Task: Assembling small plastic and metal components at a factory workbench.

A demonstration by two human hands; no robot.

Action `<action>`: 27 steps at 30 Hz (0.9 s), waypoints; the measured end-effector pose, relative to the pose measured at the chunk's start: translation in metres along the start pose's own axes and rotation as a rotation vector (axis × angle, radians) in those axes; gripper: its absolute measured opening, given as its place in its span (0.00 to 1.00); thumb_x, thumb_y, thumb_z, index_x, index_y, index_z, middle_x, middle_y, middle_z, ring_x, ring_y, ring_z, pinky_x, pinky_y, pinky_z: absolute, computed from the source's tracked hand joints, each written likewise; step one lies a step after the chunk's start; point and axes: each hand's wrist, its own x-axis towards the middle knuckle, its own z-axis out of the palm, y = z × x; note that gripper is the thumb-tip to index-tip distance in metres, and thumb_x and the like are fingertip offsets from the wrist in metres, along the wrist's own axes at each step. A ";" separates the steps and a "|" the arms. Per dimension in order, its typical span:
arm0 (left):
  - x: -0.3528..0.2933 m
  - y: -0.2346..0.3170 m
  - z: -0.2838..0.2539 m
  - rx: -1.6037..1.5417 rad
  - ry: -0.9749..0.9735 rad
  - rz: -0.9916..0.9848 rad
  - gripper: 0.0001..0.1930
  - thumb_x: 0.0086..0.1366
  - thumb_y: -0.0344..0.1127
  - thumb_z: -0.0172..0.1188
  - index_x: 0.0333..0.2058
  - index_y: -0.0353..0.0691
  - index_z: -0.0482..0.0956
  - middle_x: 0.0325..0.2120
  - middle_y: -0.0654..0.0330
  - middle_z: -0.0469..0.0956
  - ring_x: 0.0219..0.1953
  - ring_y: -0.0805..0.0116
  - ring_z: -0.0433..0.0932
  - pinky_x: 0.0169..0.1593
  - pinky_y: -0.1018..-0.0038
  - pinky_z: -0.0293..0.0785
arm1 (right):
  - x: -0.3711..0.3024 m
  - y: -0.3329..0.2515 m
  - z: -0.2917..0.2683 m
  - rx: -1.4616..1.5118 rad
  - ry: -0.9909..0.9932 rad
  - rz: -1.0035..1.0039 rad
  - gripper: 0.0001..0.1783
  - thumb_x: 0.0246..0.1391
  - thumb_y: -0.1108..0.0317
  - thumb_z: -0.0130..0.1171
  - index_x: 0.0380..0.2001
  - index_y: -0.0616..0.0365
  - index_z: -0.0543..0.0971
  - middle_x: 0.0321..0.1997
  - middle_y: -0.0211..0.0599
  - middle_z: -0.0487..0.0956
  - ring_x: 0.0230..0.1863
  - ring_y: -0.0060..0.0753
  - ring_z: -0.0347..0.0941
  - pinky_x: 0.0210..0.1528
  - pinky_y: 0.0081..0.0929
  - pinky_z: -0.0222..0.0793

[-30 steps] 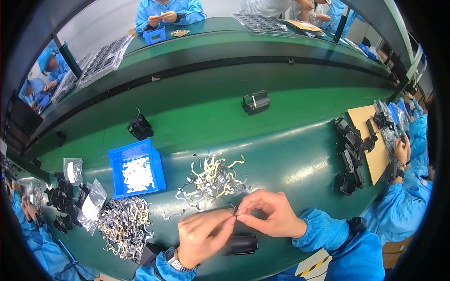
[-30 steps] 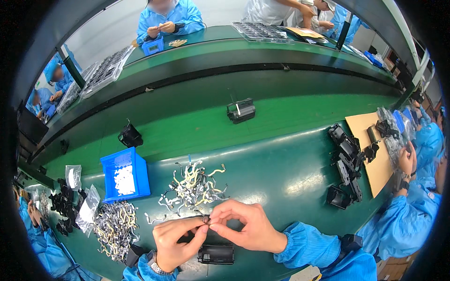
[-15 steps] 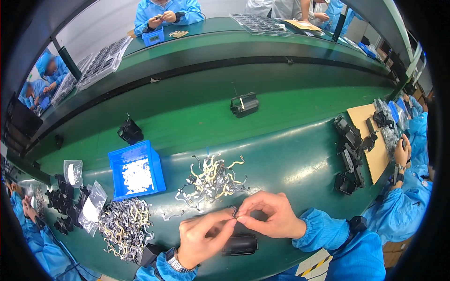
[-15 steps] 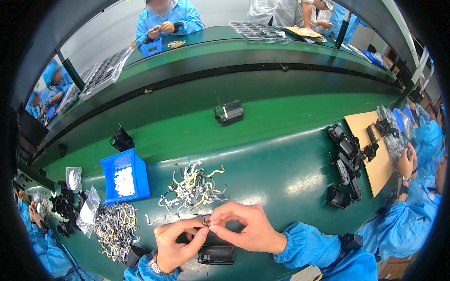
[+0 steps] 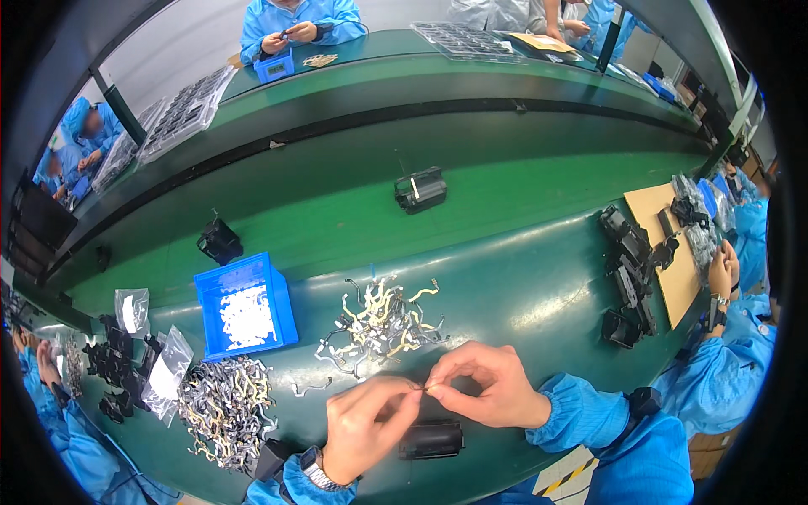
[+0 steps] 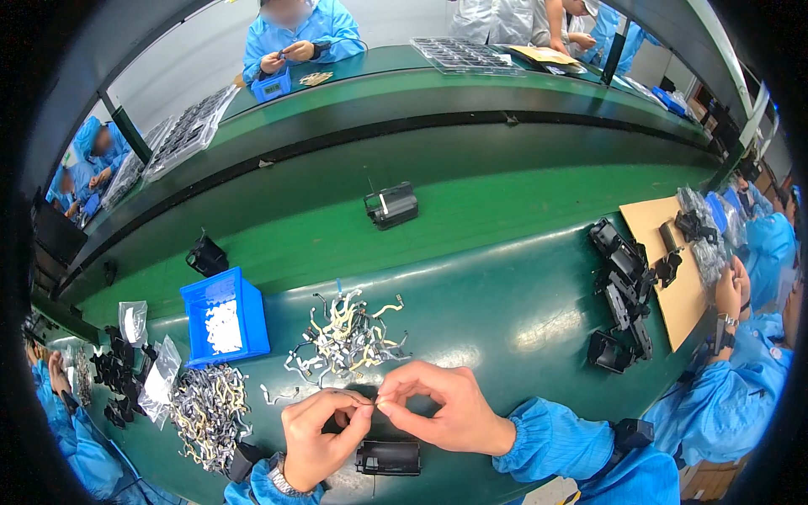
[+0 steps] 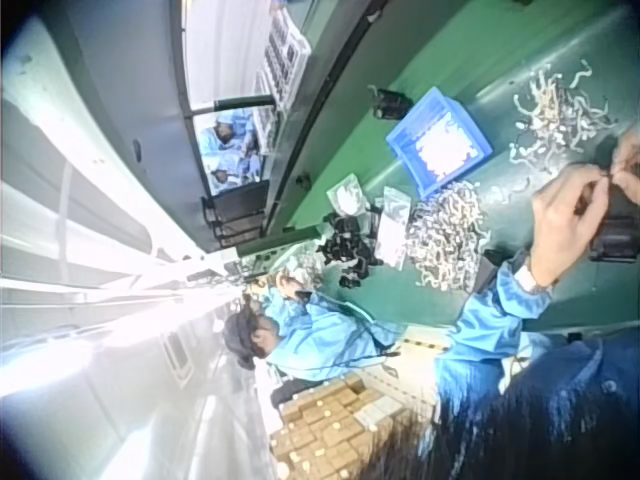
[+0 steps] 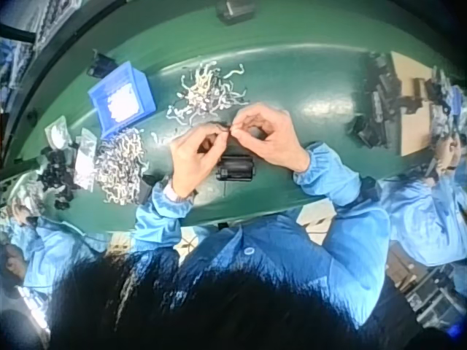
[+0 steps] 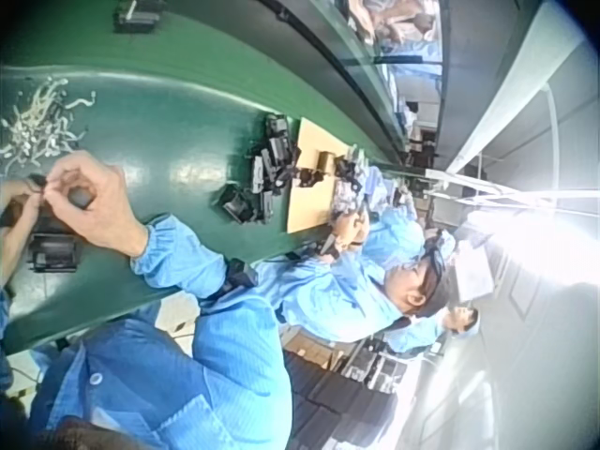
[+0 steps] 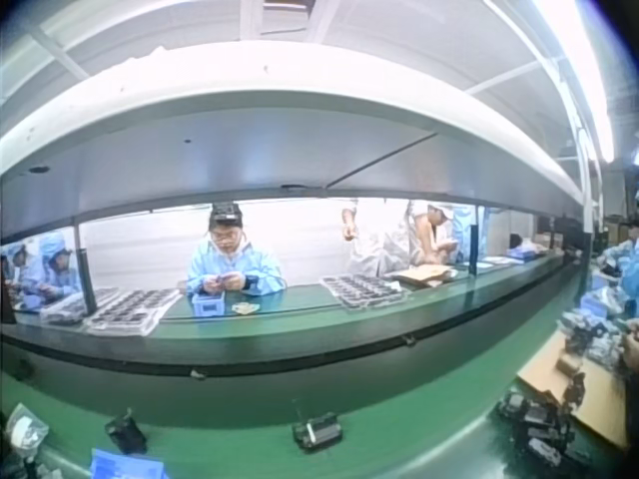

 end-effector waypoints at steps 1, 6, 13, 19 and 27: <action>0.000 -0.002 0.000 -0.004 -0.005 0.014 0.05 0.61 0.25 0.74 0.34 0.34 0.86 0.32 0.59 0.89 0.23 0.75 0.81 0.28 0.79 0.76 | 0.000 0.001 0.001 0.021 0.005 -0.003 0.11 0.61 0.80 0.70 0.46 0.64 0.81 0.43 0.33 0.87 0.45 0.22 0.87 0.52 0.23 0.83; 0.004 -0.004 -0.009 0.048 -0.013 0.060 0.06 0.61 0.25 0.73 0.33 0.35 0.84 0.31 0.59 0.87 0.23 0.73 0.79 0.26 0.76 0.73 | 0.004 0.000 0.005 0.139 0.002 -0.007 0.11 0.62 0.80 0.69 0.47 0.64 0.80 0.45 0.33 0.85 0.47 0.21 0.83 0.54 0.24 0.81; 0.029 -0.012 -0.076 0.712 0.515 0.105 0.03 0.65 0.21 0.66 0.35 0.36 0.82 0.30 0.57 0.83 0.28 0.61 0.77 0.33 0.65 0.70 | -0.001 0.006 -0.005 0.296 0.059 0.030 0.10 0.63 0.82 0.67 0.46 0.64 0.80 0.45 0.33 0.84 0.47 0.20 0.81 0.55 0.25 0.80; 0.035 -0.017 -0.090 0.814 0.446 0.130 0.26 0.58 0.12 0.54 0.52 0.39 0.87 0.52 0.53 0.86 0.47 0.49 0.75 0.58 0.57 0.70 | -0.002 0.000 -0.014 0.057 -0.035 0.035 0.06 0.61 0.79 0.67 0.41 0.63 0.84 0.42 0.35 0.86 0.43 0.22 0.83 0.48 0.25 0.81; 0.012 0.008 -0.031 0.562 -0.015 0.449 0.15 0.58 0.46 0.76 0.43 0.53 0.89 0.45 0.72 0.83 0.47 0.64 0.75 0.48 0.63 0.63 | 0.007 -0.012 -0.005 -0.353 -0.098 -0.180 0.10 0.56 0.77 0.71 0.42 0.56 0.89 0.43 0.37 0.87 0.42 0.37 0.85 0.47 0.33 0.83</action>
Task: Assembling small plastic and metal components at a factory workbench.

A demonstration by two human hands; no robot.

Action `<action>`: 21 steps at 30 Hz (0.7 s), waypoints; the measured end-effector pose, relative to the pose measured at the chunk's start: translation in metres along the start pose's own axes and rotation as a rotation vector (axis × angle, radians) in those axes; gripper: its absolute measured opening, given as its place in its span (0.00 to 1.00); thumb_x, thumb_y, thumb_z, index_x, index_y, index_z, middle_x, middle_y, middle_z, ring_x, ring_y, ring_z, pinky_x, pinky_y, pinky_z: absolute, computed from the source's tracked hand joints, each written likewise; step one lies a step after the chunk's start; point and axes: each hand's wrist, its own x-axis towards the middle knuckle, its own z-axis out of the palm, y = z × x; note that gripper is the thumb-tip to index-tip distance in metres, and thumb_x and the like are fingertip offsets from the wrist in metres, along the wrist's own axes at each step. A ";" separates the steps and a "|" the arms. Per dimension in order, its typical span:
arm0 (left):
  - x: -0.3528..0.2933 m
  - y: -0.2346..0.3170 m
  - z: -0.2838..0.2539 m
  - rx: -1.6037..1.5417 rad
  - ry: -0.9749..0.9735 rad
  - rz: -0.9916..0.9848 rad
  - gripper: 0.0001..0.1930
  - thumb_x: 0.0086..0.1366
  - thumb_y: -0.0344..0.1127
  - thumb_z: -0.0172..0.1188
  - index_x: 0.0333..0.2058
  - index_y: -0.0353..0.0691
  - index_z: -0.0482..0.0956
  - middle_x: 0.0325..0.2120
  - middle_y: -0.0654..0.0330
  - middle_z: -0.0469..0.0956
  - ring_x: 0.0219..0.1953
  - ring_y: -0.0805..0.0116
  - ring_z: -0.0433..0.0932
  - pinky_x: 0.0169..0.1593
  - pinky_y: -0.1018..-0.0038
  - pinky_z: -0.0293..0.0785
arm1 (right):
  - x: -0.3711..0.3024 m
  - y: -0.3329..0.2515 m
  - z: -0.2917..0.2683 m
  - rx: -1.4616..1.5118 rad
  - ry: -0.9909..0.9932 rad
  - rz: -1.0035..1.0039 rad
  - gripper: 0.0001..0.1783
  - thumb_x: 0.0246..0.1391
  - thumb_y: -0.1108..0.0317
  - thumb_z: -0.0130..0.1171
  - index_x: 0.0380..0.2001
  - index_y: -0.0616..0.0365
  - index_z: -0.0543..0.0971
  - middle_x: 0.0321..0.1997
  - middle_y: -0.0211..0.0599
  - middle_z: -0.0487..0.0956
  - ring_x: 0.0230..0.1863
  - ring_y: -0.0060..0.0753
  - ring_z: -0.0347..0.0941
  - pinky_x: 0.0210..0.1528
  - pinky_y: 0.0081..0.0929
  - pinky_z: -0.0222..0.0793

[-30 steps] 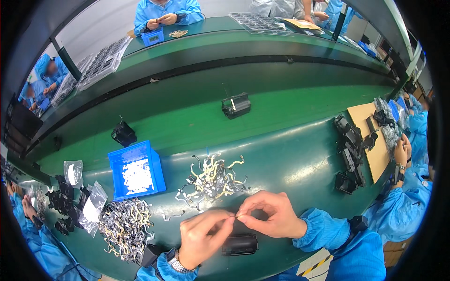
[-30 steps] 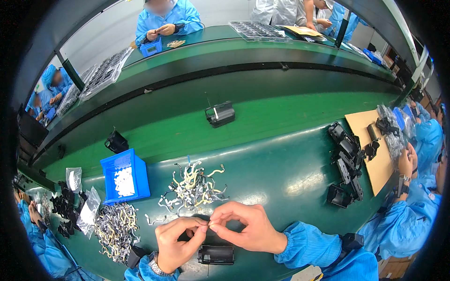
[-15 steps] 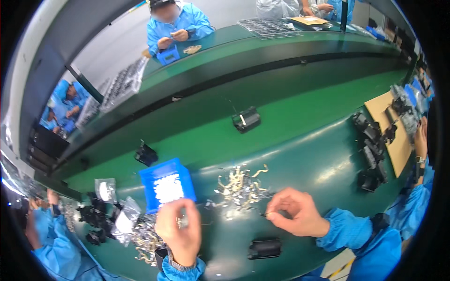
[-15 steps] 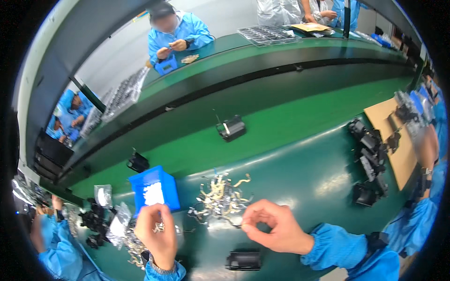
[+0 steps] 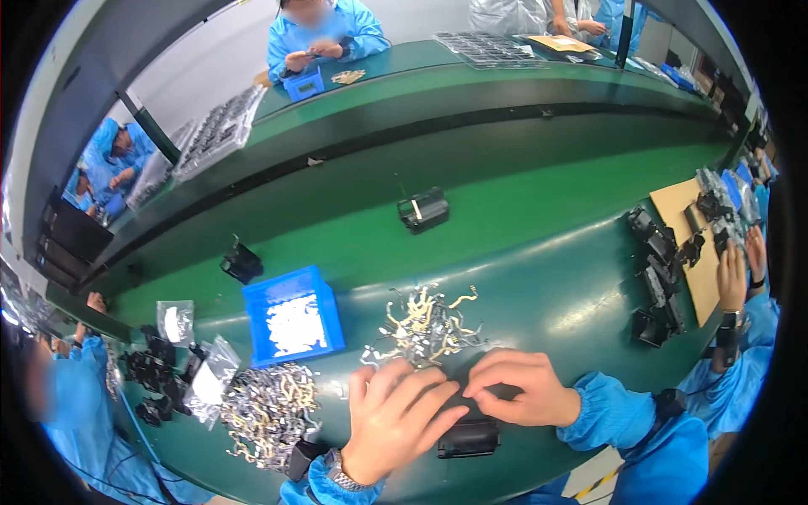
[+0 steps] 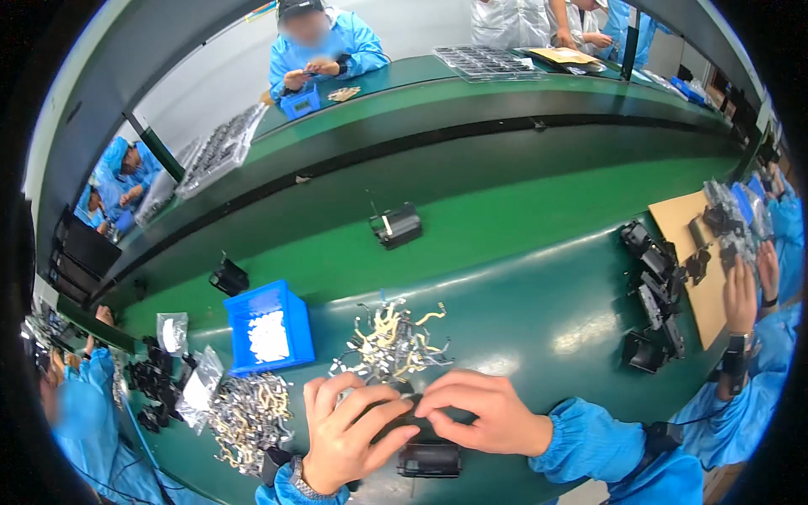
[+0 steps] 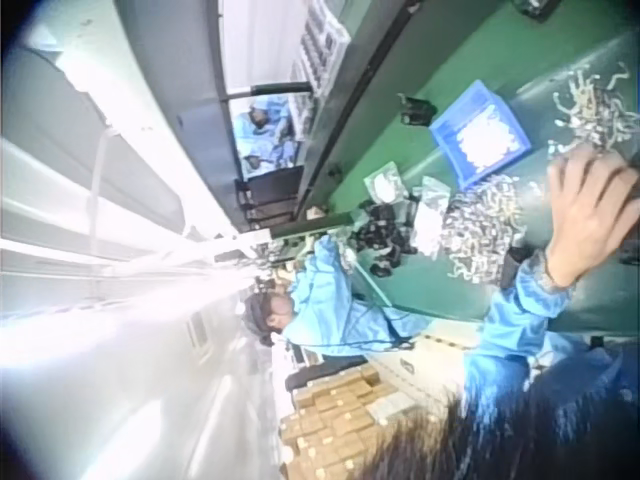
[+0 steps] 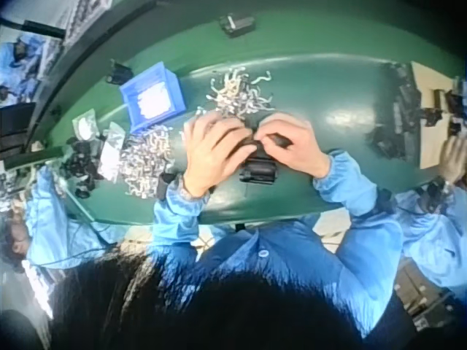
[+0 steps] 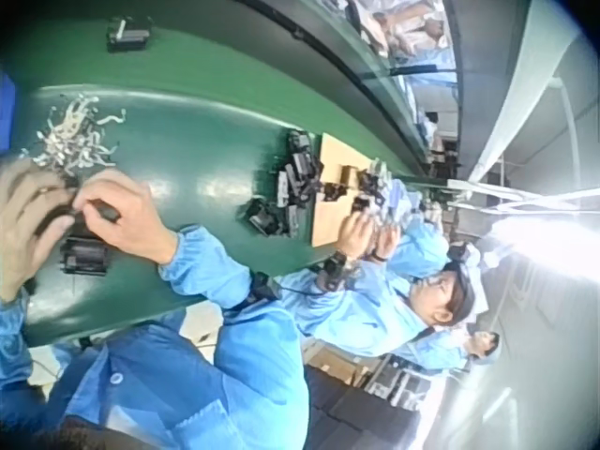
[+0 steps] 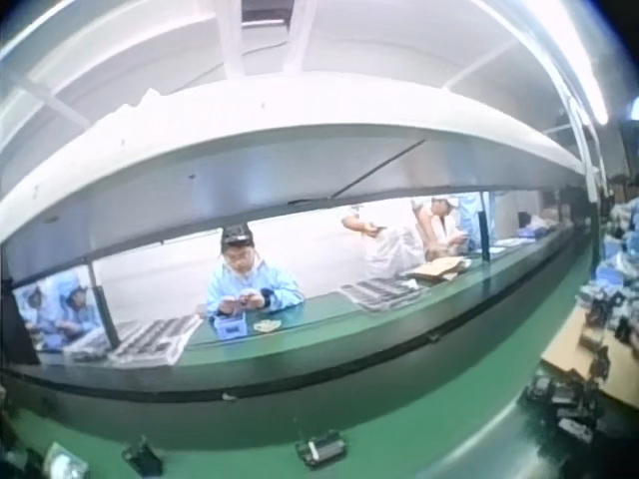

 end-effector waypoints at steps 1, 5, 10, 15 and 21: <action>-0.002 -0.001 0.006 -0.042 -0.020 0.006 0.13 0.57 0.44 0.77 0.40 0.52 0.89 0.43 0.73 0.83 0.46 0.64 0.76 0.47 0.64 0.64 | 0.000 0.001 0.001 0.004 0.030 -0.031 0.10 0.56 0.77 0.71 0.41 0.56 0.89 0.43 0.38 0.87 0.43 0.37 0.85 0.46 0.33 0.83; -0.007 -0.003 0.014 -0.134 -0.002 -0.013 0.11 0.55 0.40 0.79 0.37 0.52 0.89 0.39 0.73 0.83 0.45 0.65 0.77 0.47 0.65 0.64 | 0.000 0.003 -0.001 0.032 0.010 -0.030 0.09 0.57 0.77 0.70 0.42 0.59 0.87 0.43 0.38 0.87 0.42 0.36 0.85 0.46 0.31 0.82; -0.008 -0.003 0.017 -0.315 0.056 -0.147 0.10 0.51 0.34 0.81 0.34 0.50 0.92 0.34 0.71 0.84 0.42 0.63 0.76 0.46 0.65 0.69 | -0.006 0.007 -0.001 0.184 0.008 0.084 0.10 0.60 0.77 0.70 0.45 0.61 0.85 0.45 0.40 0.88 0.42 0.34 0.85 0.46 0.31 0.82; -0.012 -0.003 0.018 -0.423 0.057 -0.209 0.11 0.50 0.32 0.82 0.34 0.49 0.94 0.32 0.68 0.84 0.40 0.62 0.76 0.45 0.66 0.74 | -0.006 0.011 -0.001 0.432 -0.056 0.194 0.12 0.62 0.77 0.69 0.48 0.62 0.85 0.47 0.40 0.88 0.44 0.34 0.86 0.50 0.31 0.83; -0.011 -0.008 0.018 -0.435 0.043 -0.142 0.13 0.49 0.34 0.83 0.36 0.47 0.93 0.33 0.65 0.83 0.40 0.61 0.76 0.45 0.65 0.74 | -0.001 0.013 -0.007 0.375 -0.113 0.057 0.08 0.60 0.79 0.71 0.43 0.63 0.87 0.45 0.42 0.89 0.46 0.36 0.88 0.52 0.32 0.83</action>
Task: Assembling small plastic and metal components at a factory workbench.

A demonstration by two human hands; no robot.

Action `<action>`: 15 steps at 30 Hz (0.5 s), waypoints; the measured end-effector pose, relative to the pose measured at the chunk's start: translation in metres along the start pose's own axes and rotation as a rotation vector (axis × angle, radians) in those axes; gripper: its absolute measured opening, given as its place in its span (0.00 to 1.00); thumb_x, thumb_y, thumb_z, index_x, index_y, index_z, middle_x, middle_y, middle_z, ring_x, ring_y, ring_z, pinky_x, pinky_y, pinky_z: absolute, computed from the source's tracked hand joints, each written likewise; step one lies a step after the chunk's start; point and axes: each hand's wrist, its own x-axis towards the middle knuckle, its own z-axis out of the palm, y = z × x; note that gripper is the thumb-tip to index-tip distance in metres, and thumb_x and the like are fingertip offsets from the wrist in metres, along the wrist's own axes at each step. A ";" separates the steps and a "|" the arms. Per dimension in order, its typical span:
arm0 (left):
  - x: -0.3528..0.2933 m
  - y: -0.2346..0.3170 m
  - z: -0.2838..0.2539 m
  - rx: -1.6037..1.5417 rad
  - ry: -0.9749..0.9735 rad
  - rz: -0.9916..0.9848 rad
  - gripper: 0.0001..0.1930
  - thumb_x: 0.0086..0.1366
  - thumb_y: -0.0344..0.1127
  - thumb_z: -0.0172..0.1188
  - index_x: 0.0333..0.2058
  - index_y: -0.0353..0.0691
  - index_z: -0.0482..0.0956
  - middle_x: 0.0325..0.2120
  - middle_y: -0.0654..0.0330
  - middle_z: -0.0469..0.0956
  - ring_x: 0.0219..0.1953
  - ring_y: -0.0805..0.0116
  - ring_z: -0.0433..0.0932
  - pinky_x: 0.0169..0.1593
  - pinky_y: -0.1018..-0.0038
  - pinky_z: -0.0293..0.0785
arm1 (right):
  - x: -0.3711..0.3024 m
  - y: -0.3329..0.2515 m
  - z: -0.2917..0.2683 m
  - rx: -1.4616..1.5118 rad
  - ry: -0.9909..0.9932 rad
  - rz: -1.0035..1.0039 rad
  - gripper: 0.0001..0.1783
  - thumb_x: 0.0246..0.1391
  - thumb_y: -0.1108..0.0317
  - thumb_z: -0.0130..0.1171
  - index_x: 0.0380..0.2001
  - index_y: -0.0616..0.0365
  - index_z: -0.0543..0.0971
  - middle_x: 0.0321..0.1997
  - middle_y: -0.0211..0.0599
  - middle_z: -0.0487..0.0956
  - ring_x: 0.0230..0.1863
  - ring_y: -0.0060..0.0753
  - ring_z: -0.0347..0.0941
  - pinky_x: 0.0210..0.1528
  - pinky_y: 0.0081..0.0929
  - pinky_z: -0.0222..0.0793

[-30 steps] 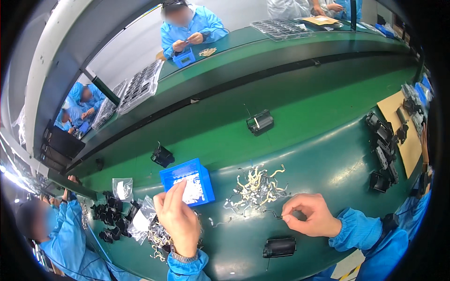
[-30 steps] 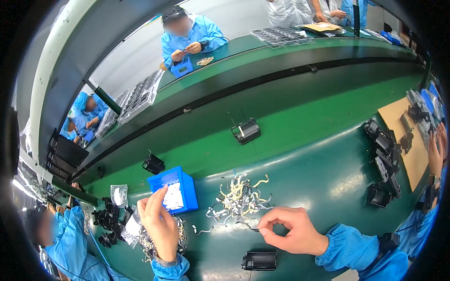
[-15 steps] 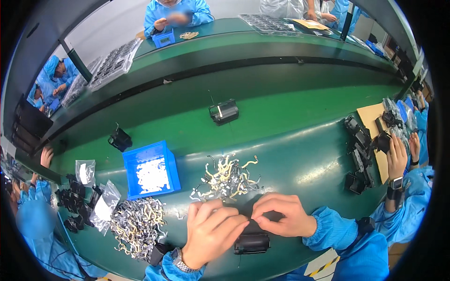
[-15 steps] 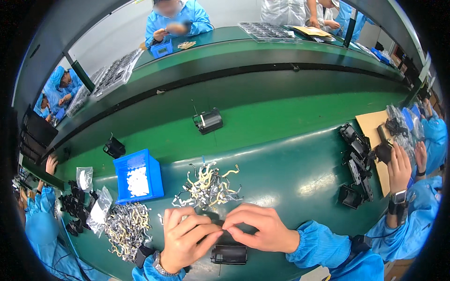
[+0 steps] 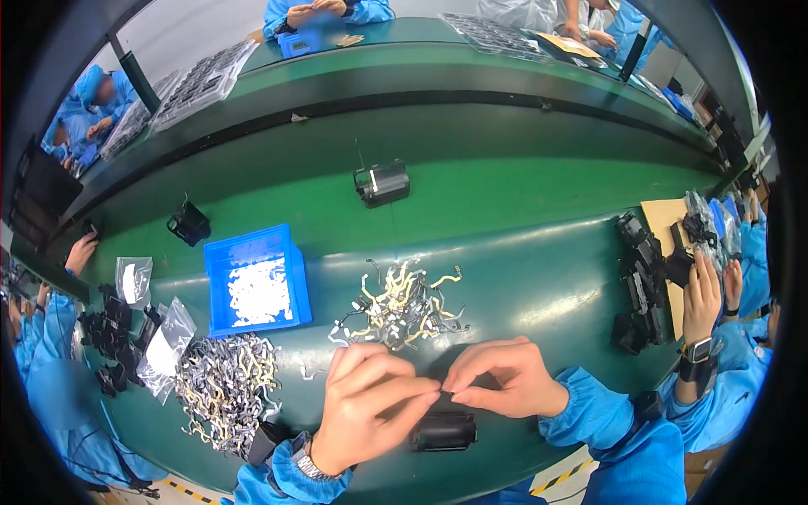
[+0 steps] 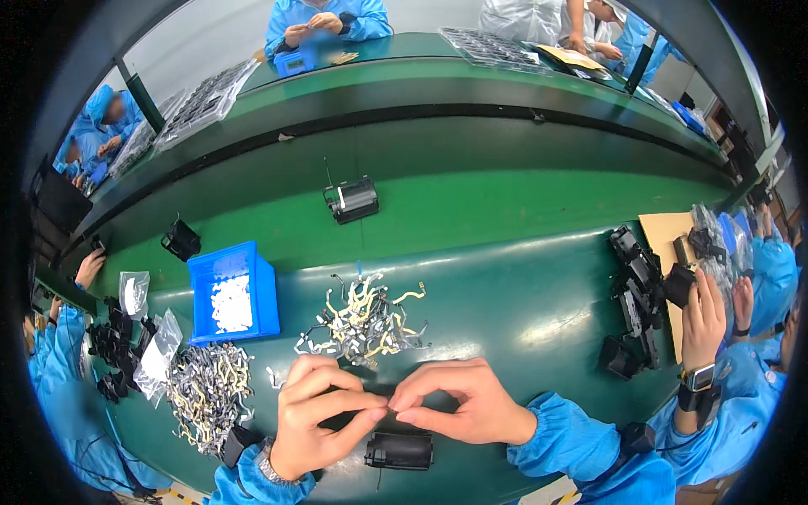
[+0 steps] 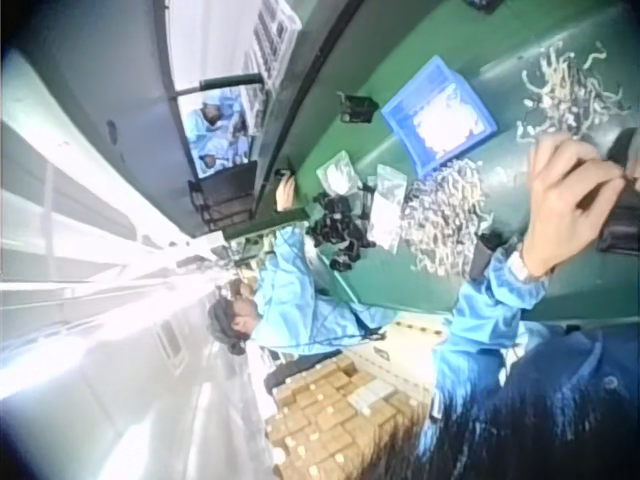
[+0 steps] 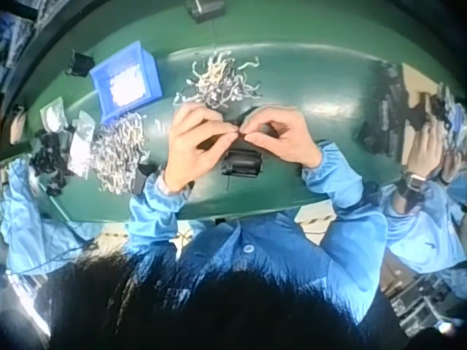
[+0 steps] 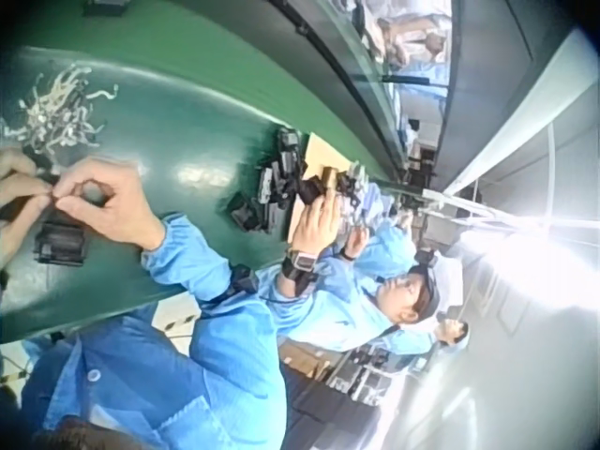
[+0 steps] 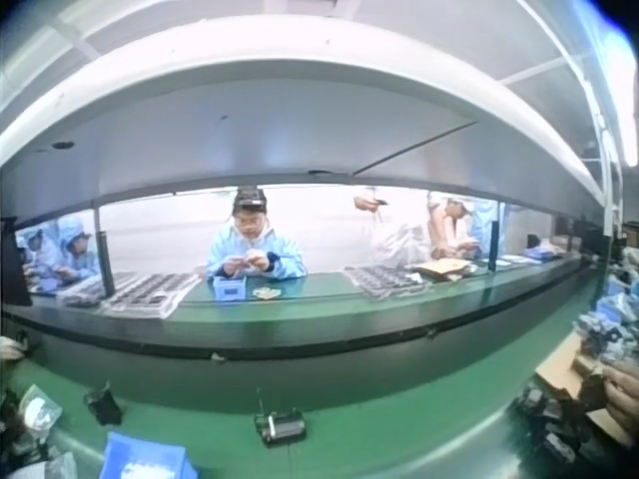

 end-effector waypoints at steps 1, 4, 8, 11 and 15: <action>0.004 0.001 -0.004 -0.001 0.001 -0.008 0.13 0.49 0.34 0.83 0.36 0.47 0.93 0.33 0.65 0.83 0.40 0.61 0.76 0.45 0.65 0.74 | 0.001 -0.004 0.000 0.026 -0.005 0.020 0.07 0.59 0.80 0.72 0.41 0.64 0.87 0.43 0.43 0.89 0.46 0.37 0.88 0.52 0.33 0.83; 0.008 -0.003 -0.023 -0.017 0.021 -0.053 0.24 0.42 0.42 0.87 0.35 0.42 0.85 0.36 0.58 0.80 0.41 0.58 0.77 0.45 0.65 0.73 | 0.002 -0.009 -0.007 0.070 0.013 0.020 0.06 0.56 0.81 0.74 0.37 0.64 0.87 0.40 0.45 0.89 0.45 0.39 0.88 0.50 0.35 0.83; 0.004 -0.011 -0.033 -0.305 -0.319 -0.071 0.26 0.44 0.46 0.87 0.38 0.45 0.85 0.39 0.60 0.81 0.43 0.60 0.77 0.47 0.65 0.71 | 0.006 -0.015 -0.021 0.117 0.062 -0.058 0.08 0.53 0.84 0.75 0.36 0.65 0.88 0.38 0.48 0.89 0.43 0.41 0.87 0.48 0.36 0.83; 0.004 -0.007 -0.021 -0.207 -0.597 0.064 0.30 0.52 0.51 0.81 0.54 0.54 0.86 0.45 0.69 0.84 0.41 0.64 0.76 0.47 0.70 0.67 | 0.009 -0.022 -0.032 0.099 -0.012 -0.094 0.06 0.53 0.82 0.76 0.33 0.64 0.88 0.36 0.47 0.89 0.41 0.42 0.87 0.46 0.36 0.82; -0.004 -0.011 -0.012 -0.129 -0.547 0.149 0.25 0.54 0.50 0.79 0.52 0.55 0.88 0.43 0.75 0.85 0.38 0.70 0.75 0.42 0.70 0.65 | 0.014 -0.030 -0.036 0.074 -0.230 -0.149 0.04 0.54 0.77 0.77 0.33 0.60 0.90 0.37 0.40 0.90 0.41 0.42 0.85 0.45 0.36 0.80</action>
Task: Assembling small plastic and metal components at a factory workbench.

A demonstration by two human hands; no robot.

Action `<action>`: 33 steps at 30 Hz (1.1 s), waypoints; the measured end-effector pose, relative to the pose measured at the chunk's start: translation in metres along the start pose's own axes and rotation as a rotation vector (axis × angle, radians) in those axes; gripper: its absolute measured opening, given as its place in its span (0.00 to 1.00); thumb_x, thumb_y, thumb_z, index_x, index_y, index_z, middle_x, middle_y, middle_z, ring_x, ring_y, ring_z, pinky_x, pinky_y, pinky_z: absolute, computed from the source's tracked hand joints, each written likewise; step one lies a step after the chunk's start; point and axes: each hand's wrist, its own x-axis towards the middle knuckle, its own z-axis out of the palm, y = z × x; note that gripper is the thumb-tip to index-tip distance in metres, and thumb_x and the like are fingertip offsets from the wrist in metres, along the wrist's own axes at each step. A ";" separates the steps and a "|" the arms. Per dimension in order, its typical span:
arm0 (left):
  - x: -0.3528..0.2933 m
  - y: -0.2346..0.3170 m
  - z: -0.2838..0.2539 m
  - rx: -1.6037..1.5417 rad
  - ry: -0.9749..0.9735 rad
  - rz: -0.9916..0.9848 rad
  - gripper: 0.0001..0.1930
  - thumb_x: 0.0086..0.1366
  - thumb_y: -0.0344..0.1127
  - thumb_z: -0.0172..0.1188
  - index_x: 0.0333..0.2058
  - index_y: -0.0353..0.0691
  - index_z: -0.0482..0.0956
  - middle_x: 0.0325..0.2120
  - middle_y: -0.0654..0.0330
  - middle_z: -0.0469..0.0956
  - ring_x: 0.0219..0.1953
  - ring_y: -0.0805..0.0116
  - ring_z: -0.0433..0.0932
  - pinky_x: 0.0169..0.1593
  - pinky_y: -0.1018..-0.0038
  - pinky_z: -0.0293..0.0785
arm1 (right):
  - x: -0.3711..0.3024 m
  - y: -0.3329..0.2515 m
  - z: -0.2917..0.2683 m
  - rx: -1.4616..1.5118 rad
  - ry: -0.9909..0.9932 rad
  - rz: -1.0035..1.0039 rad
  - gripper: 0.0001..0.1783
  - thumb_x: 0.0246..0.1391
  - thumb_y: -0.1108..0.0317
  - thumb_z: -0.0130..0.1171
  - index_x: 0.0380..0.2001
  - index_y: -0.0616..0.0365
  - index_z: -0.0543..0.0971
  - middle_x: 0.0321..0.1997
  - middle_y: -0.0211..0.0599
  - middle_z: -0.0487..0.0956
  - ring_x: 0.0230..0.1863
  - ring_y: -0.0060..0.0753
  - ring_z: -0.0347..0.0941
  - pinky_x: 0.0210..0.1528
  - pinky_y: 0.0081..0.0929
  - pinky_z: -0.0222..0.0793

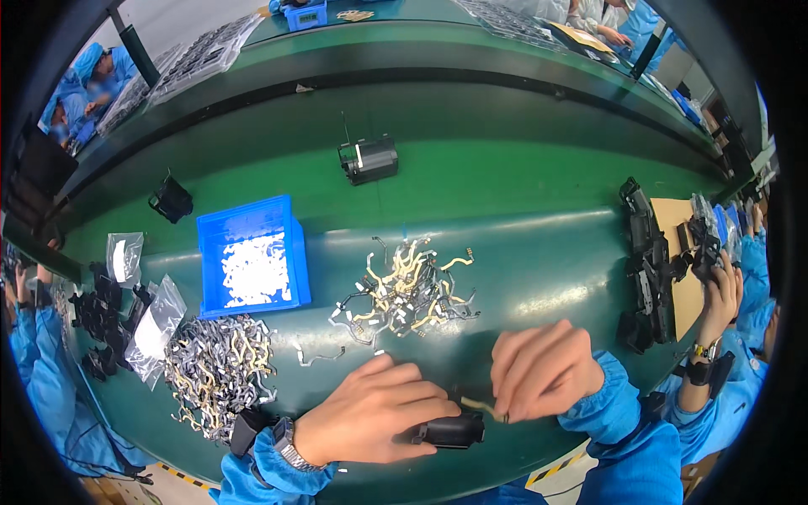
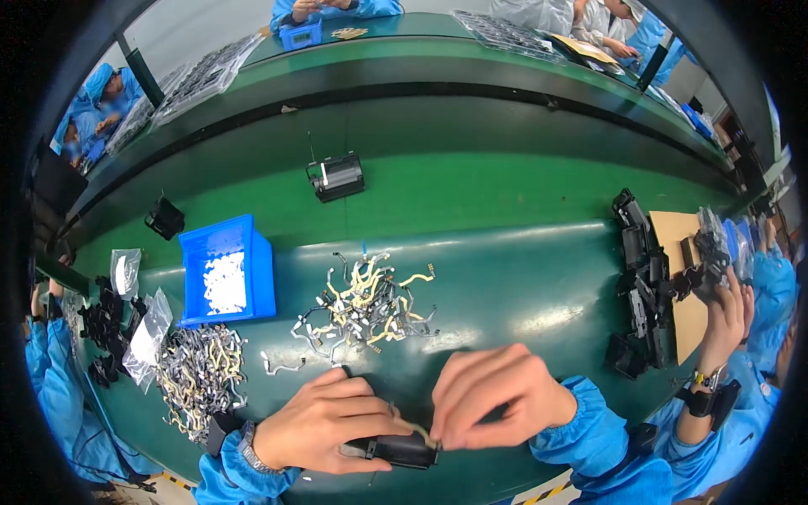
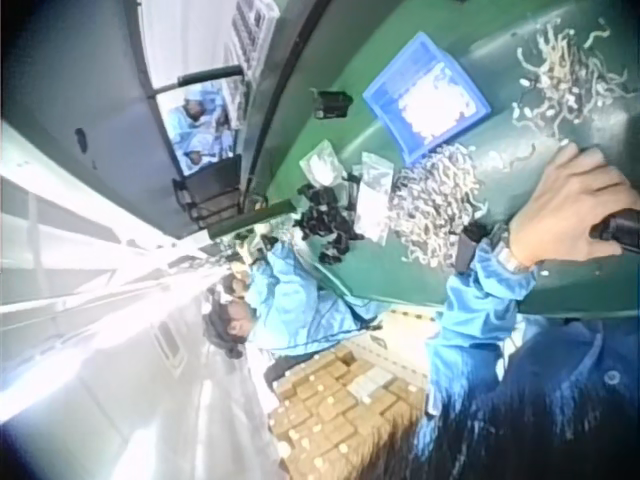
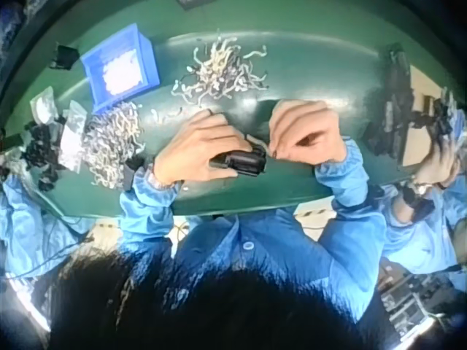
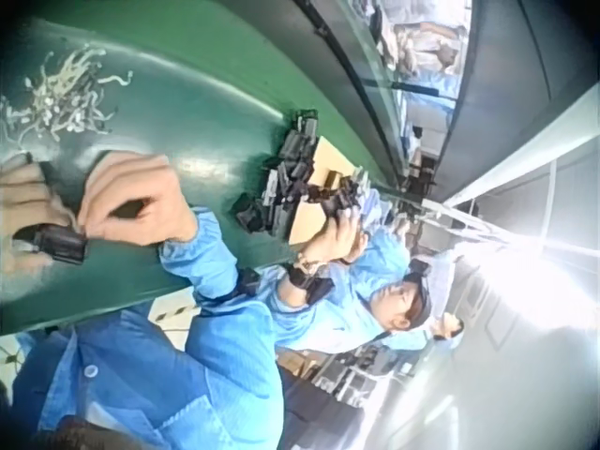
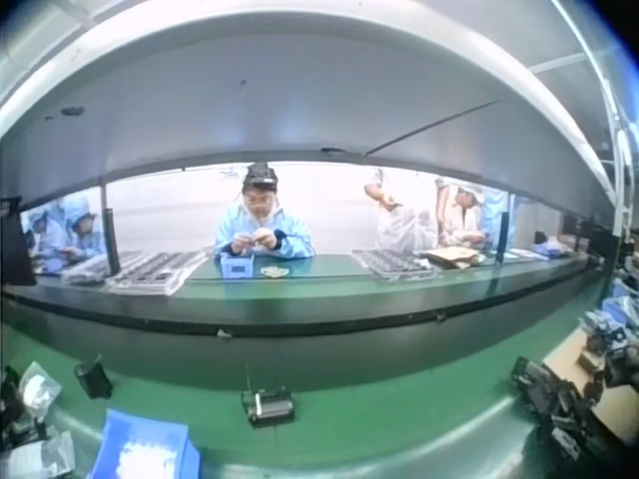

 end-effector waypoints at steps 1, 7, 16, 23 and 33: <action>0.000 -0.001 0.001 -0.006 0.004 -0.003 0.25 0.54 0.50 0.79 0.52 0.55 0.88 0.43 0.75 0.85 0.38 0.70 0.75 0.42 0.70 0.65 | 0.001 -0.001 0.000 -0.020 -0.110 -0.035 0.04 0.55 0.76 0.77 0.34 0.59 0.91 0.38 0.38 0.90 0.41 0.42 0.84 0.45 0.36 0.80; 0.003 0.000 0.006 0.169 0.160 -0.059 0.27 0.49 0.53 0.80 0.48 0.54 0.88 0.40 0.73 0.84 0.36 0.71 0.76 0.41 0.71 0.66 | 0.007 -0.013 0.008 -0.216 -0.302 0.021 0.02 0.58 0.68 0.73 0.35 0.49 0.91 0.43 0.18 0.89 0.47 0.36 0.79 0.50 0.32 0.73; 0.001 -0.001 0.010 0.189 0.238 -0.103 0.30 0.48 0.54 0.80 0.51 0.53 0.87 0.39 0.73 0.82 0.36 0.70 0.76 0.41 0.69 0.65 | 0.006 -0.005 0.010 -0.399 -0.334 0.052 0.05 0.54 0.64 0.74 0.36 0.45 0.92 0.44 0.12 0.89 0.46 0.32 0.77 0.50 0.30 0.70; -0.002 -0.001 0.013 0.182 0.247 -0.112 0.30 0.48 0.54 0.80 0.51 0.55 0.87 0.39 0.73 0.82 0.36 0.71 0.76 0.41 0.69 0.64 | 0.006 -0.003 0.011 -0.372 -0.299 0.051 0.05 0.55 0.63 0.74 0.35 0.45 0.93 0.43 0.12 0.90 0.45 0.32 0.76 0.50 0.30 0.70; 0.000 -0.001 0.012 0.188 0.239 -0.114 0.30 0.49 0.55 0.80 0.51 0.55 0.86 0.39 0.72 0.82 0.35 0.71 0.77 0.41 0.69 0.64 | 0.007 -0.004 0.010 -0.369 -0.325 0.088 0.04 0.55 0.64 0.74 0.35 0.45 0.93 0.43 0.13 0.90 0.45 0.33 0.77 0.51 0.31 0.70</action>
